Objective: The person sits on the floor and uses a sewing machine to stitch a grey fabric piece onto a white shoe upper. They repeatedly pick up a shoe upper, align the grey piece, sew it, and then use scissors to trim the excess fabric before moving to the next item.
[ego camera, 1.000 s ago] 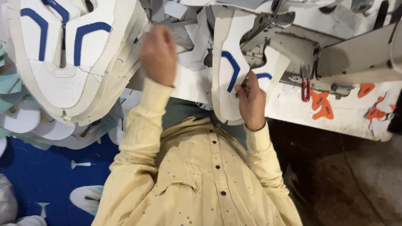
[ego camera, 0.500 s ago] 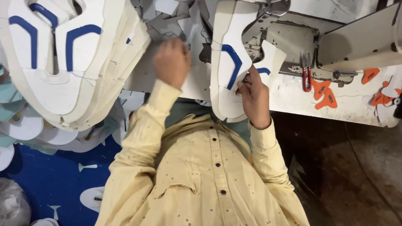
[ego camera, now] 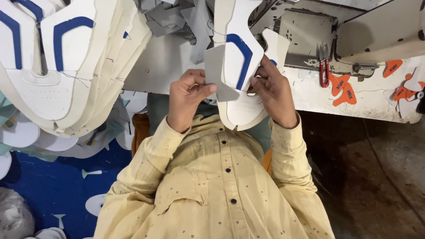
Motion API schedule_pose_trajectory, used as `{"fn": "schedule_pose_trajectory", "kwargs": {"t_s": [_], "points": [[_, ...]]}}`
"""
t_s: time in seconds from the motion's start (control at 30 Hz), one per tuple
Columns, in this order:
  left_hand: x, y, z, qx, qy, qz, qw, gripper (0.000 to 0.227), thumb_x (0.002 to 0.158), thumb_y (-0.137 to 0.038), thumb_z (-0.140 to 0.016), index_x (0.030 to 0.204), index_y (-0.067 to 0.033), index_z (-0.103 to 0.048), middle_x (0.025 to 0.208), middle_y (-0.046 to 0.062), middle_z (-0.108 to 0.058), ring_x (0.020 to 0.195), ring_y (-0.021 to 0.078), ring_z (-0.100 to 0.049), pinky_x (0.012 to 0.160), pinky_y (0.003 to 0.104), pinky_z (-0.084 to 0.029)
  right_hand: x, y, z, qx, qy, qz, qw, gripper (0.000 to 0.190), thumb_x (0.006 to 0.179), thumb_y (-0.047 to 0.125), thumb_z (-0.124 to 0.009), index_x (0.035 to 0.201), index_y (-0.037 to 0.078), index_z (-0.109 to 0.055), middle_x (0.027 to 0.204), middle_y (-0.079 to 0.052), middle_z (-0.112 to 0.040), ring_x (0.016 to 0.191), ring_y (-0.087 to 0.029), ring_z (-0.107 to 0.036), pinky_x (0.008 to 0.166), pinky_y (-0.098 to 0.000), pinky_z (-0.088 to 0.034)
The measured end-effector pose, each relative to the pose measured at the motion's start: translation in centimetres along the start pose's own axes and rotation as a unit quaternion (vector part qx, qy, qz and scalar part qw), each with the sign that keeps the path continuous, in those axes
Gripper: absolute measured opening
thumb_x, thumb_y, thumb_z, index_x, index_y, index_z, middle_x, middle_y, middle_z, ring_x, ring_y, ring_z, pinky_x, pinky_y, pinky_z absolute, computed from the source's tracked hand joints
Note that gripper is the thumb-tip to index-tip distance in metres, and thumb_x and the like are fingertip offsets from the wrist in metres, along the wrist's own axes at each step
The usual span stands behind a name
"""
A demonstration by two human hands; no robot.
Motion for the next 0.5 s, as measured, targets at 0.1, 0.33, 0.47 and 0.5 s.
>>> {"fn": "schedule_pose_trajectory", "kwargs": {"t_s": [0.1,0.33,0.47,0.5], "points": [[0.2,-0.2,-1.5,-0.03,-0.005,0.007,1.0,0.019,0.09,-0.006,-0.079,0.097,0.0086,-0.07,0.113,-0.001,-0.069,0.09,0.0055,-0.065,0.081,0.025,-0.056,-0.1,-0.2,0.1,0.002,-0.003,-0.003,1.0,0.059,0.105,-0.008,-0.053,0.16,-0.006,-0.032,0.122,-0.013,-0.068,0.101,-0.014,-0.068,0.083,-0.0284,-0.059],[0.0,1.1,-1.7,-0.024,-0.014,0.029,0.999,0.02,0.096,-0.007,-0.078,0.107,0.0081,-0.073,0.092,0.001,-0.072,0.08,0.0043,-0.059,0.071,0.021,-0.048,0.0,-0.2,-0.4,0.016,0.019,-0.011,1.0,0.058,0.106,-0.005,-0.052,0.161,-0.006,-0.031,0.124,-0.015,-0.068,0.102,-0.016,-0.07,0.084,-0.0294,-0.06],[-0.1,1.0,-1.8,-0.033,-0.02,0.017,0.999,0.02,0.095,-0.008,-0.078,0.106,0.008,-0.072,0.093,0.001,-0.072,0.081,0.0043,-0.06,0.072,0.021,-0.049,-0.3,0.1,-0.1,0.063,0.041,-0.015,0.997,0.059,0.107,-0.005,-0.053,0.162,-0.006,-0.031,0.13,-0.016,-0.066,0.11,-0.017,-0.069,0.091,-0.0307,-0.061],[-0.2,0.9,-1.8,-0.031,-0.024,0.019,0.999,0.019,0.095,-0.008,-0.079,0.105,0.0079,-0.072,0.092,0.001,-0.072,0.08,0.0039,-0.059,0.071,0.021,-0.049,-0.2,0.1,-0.1,0.074,0.054,-0.015,0.996,0.065,0.103,-0.007,-0.057,0.162,-0.006,-0.029,0.133,-0.017,-0.064,0.112,-0.018,-0.068,0.093,-0.0316,-0.06]]}}
Point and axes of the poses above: each hand's wrist, its own x-axis towards the middle knuckle, its own z-axis out of the back of the hand, y = z × x, the point moved 5 cm from there along x, towards the middle knuckle
